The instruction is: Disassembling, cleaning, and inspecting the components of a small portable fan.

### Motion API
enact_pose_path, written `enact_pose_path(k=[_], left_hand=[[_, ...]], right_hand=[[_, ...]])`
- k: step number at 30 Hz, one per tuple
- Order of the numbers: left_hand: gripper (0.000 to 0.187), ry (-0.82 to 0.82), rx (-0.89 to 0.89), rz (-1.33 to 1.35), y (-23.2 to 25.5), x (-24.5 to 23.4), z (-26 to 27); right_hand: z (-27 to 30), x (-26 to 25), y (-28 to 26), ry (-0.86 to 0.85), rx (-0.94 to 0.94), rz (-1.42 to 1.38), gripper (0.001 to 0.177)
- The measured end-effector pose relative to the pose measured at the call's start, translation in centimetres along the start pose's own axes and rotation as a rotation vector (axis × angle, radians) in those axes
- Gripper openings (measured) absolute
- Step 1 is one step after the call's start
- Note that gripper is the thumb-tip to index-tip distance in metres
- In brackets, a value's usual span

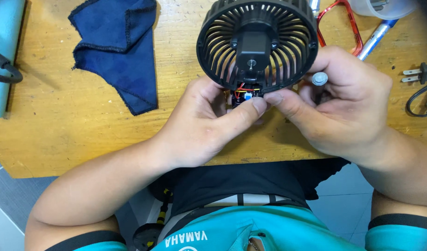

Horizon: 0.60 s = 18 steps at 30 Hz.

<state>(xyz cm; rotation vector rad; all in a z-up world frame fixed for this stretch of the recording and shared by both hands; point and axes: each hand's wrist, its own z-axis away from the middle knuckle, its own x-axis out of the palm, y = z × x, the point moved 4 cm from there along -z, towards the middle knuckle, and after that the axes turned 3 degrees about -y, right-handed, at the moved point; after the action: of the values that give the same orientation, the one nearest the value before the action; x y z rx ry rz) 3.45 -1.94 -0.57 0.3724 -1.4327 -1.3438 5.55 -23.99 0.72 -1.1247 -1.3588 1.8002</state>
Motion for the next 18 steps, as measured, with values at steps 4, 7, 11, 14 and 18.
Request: enact_pose_path(k=[4, 7, 11, 14, 18], left_hand=[[0.02, -0.004, -0.003, 0.065, -0.2, -0.2, 0.1], [0.023, -0.062, 0.024, 0.088, -0.2, -0.3, 0.2], [0.031, 0.018, -0.054, 0.268, -1.3, -0.5, 0.1], [0.032, 0.023, -0.065, 0.42, -2.5, -1.1, -0.2], [0.03, -0.006, -0.089, 0.674, -3.3, -1.5, -0.6]], right_hand=[[0.1, 0.2, -0.2, 0.028, -0.079, 0.043, 0.03], [0.2, 0.2, 0.0, 0.046, -0.153, -0.008, 0.033], [0.3, -0.2, 0.1, 0.102, -0.208, 0.141, 0.033], [0.2, -0.1, 0.3, 0.109, -0.216, 0.176, 0.032], [-0.2, 0.1, 0.0, 0.111, -0.219, 0.199, 0.03]])
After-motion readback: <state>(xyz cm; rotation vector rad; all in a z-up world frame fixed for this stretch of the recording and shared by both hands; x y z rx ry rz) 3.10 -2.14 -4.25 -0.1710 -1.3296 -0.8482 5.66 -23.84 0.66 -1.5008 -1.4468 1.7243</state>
